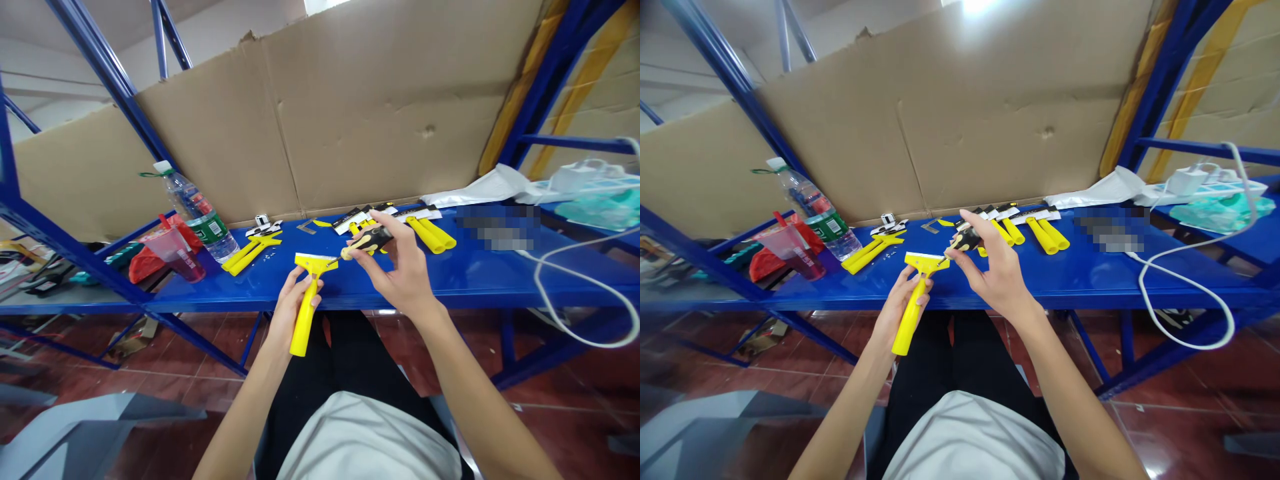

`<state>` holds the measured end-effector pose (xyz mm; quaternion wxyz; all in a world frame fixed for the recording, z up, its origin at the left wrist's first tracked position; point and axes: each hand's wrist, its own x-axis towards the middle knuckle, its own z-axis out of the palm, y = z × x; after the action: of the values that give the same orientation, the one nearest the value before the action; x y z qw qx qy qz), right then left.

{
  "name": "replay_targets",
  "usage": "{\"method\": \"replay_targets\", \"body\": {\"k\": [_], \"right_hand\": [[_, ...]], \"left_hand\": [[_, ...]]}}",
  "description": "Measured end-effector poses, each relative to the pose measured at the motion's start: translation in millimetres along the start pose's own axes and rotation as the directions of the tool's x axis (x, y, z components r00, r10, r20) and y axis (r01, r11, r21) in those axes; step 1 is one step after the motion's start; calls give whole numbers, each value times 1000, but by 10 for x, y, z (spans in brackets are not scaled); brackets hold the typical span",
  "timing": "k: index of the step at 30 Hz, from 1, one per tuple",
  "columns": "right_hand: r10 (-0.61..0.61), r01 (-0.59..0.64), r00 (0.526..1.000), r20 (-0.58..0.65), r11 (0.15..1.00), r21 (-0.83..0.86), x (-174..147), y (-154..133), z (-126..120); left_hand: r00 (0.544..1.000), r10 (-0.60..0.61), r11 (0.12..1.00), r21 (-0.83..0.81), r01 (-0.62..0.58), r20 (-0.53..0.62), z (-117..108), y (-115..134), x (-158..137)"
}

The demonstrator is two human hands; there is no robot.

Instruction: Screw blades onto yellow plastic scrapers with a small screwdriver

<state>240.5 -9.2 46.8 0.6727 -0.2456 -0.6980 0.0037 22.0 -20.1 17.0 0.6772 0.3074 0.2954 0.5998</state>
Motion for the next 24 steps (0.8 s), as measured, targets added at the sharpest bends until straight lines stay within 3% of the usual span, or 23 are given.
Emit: {"method": "replay_targets", "body": {"k": [5, 11, 17, 21, 24], "right_hand": [[11, -19, 995, 103, 997, 75, 5, -27, -8], [-3, 3, 1000, -8, 1000, -12, -19, 18, 7], [42, -51, 997, 70, 988, 145, -3, -17, 17], [-7, 9, 1000, -28, 999, 44, -35, 54, 38], [5, -5, 1000, -1, 999, 33, -22, 43, 29]], "left_hand": [[1000, 1, 1000, -2, -1, -14, 6, 6, -2], [1000, -4, 1000, 0, 4, 9, -10, -12, 6], [1000, 9, 1000, 4, -9, -3, -16, 3, 7], [1000, 18, 1000, -4, -18, -5, -8, 20, -3], [1000, 31, 1000, -2, -31, -4, -6, 27, -10]]}}
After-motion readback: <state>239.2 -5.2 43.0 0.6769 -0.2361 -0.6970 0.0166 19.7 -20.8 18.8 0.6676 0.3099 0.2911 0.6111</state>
